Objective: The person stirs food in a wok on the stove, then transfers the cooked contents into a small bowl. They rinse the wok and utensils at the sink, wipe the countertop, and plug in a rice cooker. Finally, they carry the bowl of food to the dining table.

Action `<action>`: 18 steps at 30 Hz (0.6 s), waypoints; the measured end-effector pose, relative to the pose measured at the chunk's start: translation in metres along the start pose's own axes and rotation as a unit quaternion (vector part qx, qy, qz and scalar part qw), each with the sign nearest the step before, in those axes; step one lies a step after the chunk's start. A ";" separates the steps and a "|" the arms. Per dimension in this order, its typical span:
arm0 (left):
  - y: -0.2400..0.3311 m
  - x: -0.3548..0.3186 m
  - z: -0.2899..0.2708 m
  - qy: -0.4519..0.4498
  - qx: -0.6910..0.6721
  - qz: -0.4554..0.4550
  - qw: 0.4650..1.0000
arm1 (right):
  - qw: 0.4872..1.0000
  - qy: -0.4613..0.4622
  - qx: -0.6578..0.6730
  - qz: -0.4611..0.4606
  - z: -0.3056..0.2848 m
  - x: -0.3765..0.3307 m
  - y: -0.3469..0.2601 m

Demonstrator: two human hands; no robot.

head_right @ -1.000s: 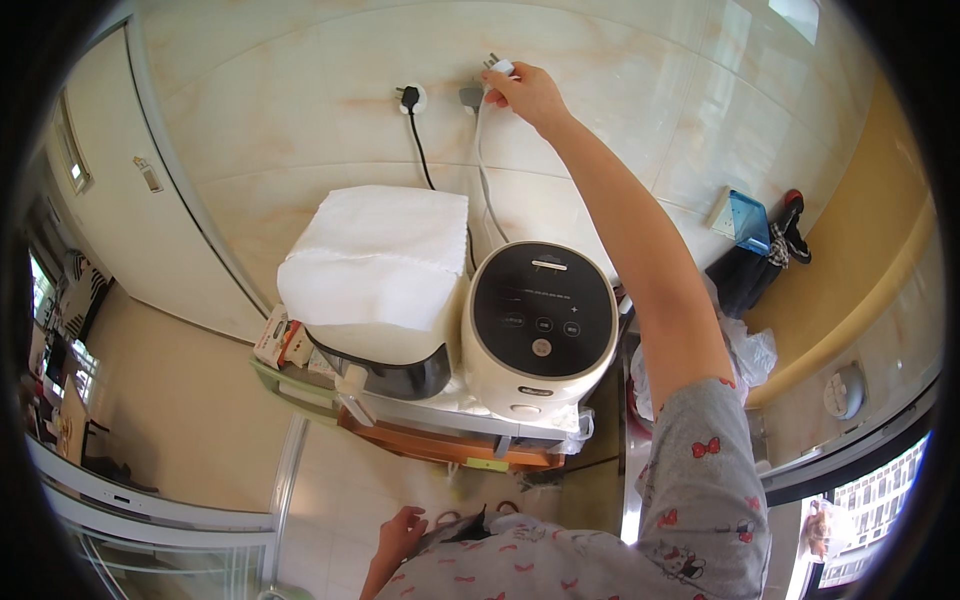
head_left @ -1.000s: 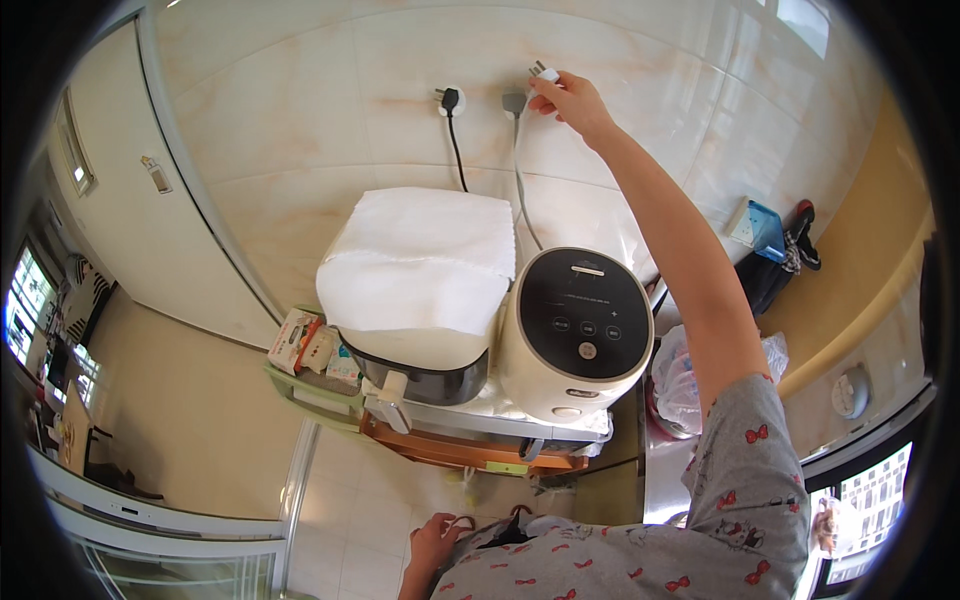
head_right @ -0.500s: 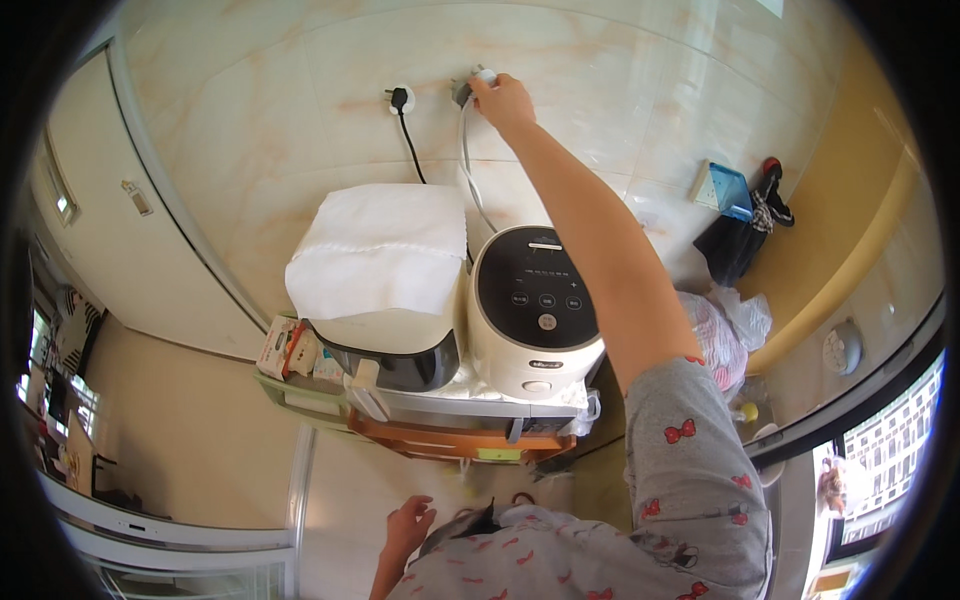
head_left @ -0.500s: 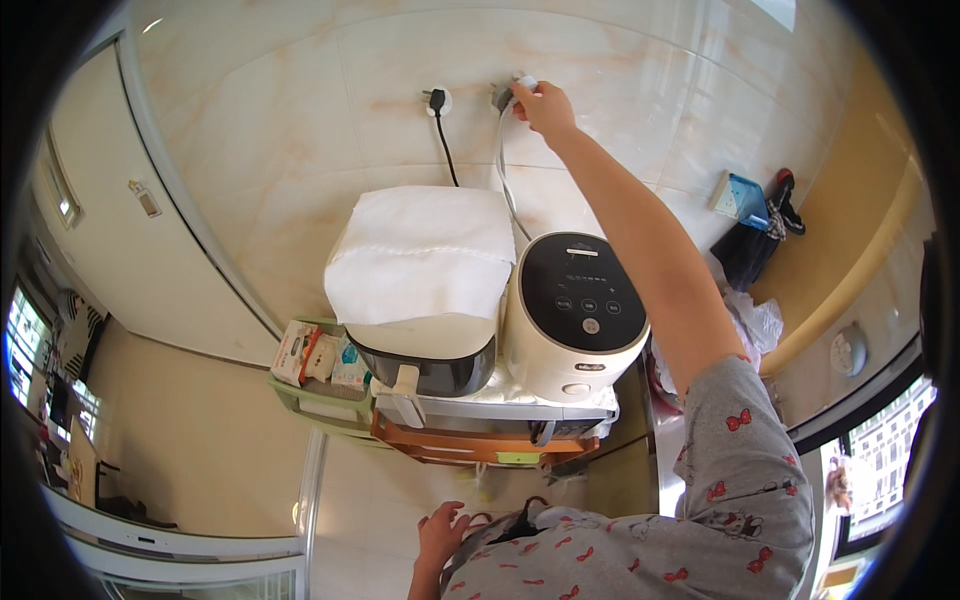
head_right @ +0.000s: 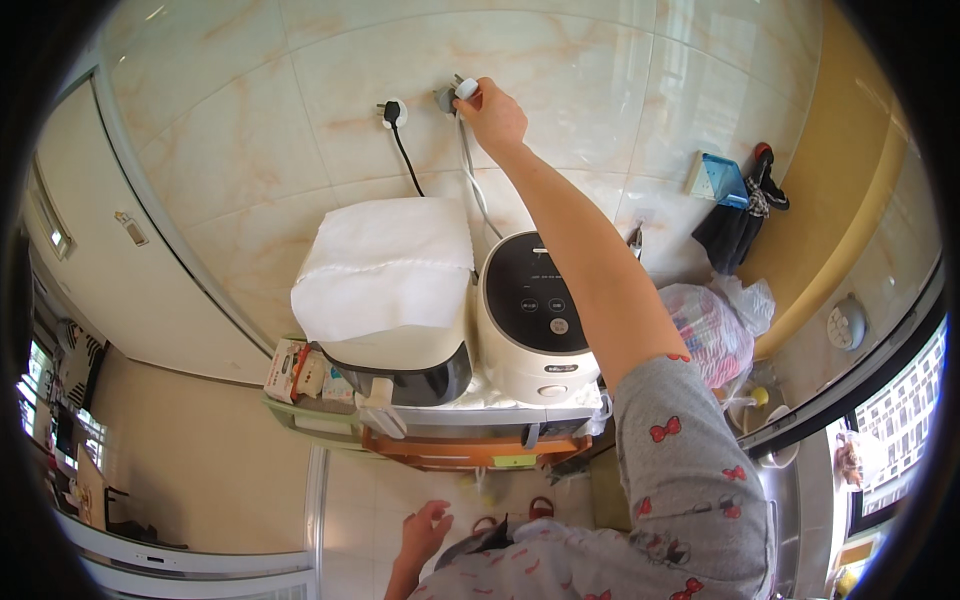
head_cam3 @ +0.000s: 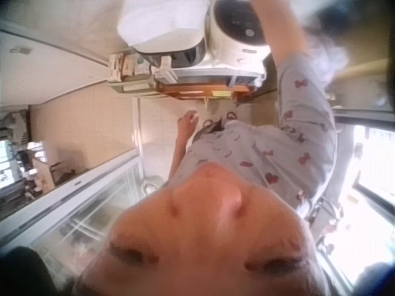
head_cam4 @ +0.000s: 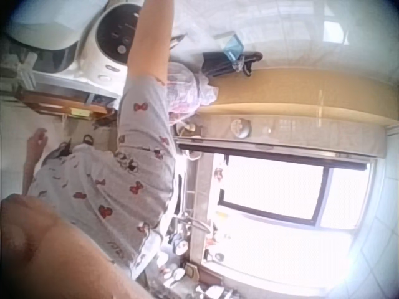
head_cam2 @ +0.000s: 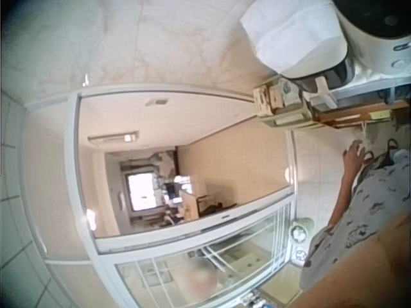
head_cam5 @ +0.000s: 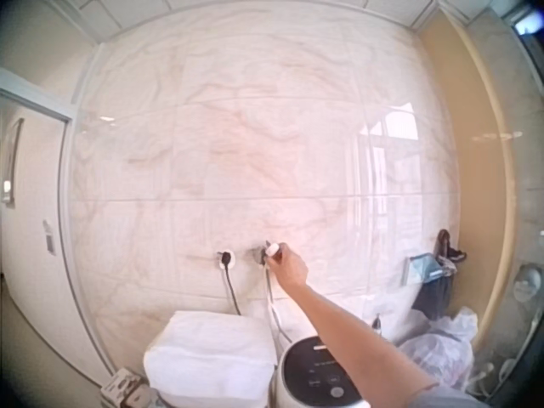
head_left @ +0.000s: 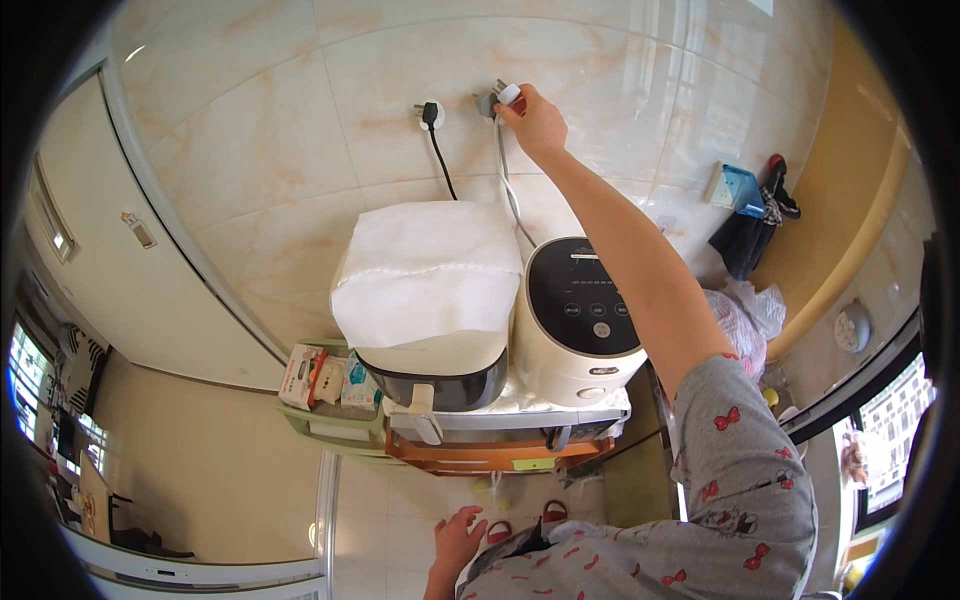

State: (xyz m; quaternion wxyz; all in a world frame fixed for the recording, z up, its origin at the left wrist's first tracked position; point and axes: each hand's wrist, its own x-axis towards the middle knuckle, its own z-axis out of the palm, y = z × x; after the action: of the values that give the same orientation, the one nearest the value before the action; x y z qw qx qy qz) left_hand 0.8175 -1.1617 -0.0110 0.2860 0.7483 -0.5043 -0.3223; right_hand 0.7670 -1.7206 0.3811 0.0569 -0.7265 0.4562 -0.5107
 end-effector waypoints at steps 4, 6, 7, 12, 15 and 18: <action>-0.012 -0.003 -0.001 -0.021 -0.007 -0.005 1.000 | 0.994 -0.060 0.016 0.094 0.005 0.007 0.002; -0.015 -0.002 -0.006 -0.020 -0.010 -0.002 1.000 | 0.992 -0.060 0.042 0.107 0.009 0.010 0.005; -0.016 -0.001 -0.009 -0.017 -0.010 -0.002 1.000 | 0.990 -0.061 0.059 0.112 0.012 0.011 0.005; -0.020 0.010 -0.028 -0.011 0.016 0.033 0.999 | 0.953 -0.131 0.214 0.168 0.011 0.014 0.014; -0.008 0.021 -0.031 -0.023 0.030 0.063 0.997 | 0.942 -0.154 0.233 0.188 -0.005 0.019 0.024; -0.001 0.027 -0.023 -0.067 -0.007 0.087 0.994 | 0.978 -0.160 0.036 0.128 -0.018 0.002 0.012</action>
State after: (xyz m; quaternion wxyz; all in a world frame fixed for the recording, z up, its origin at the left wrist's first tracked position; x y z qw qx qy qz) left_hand 0.8434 -1.1846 -0.0024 0.2838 0.6765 -0.5833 -0.3488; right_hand 0.7458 -1.7225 0.3842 0.2202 -0.7318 0.5116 -0.3928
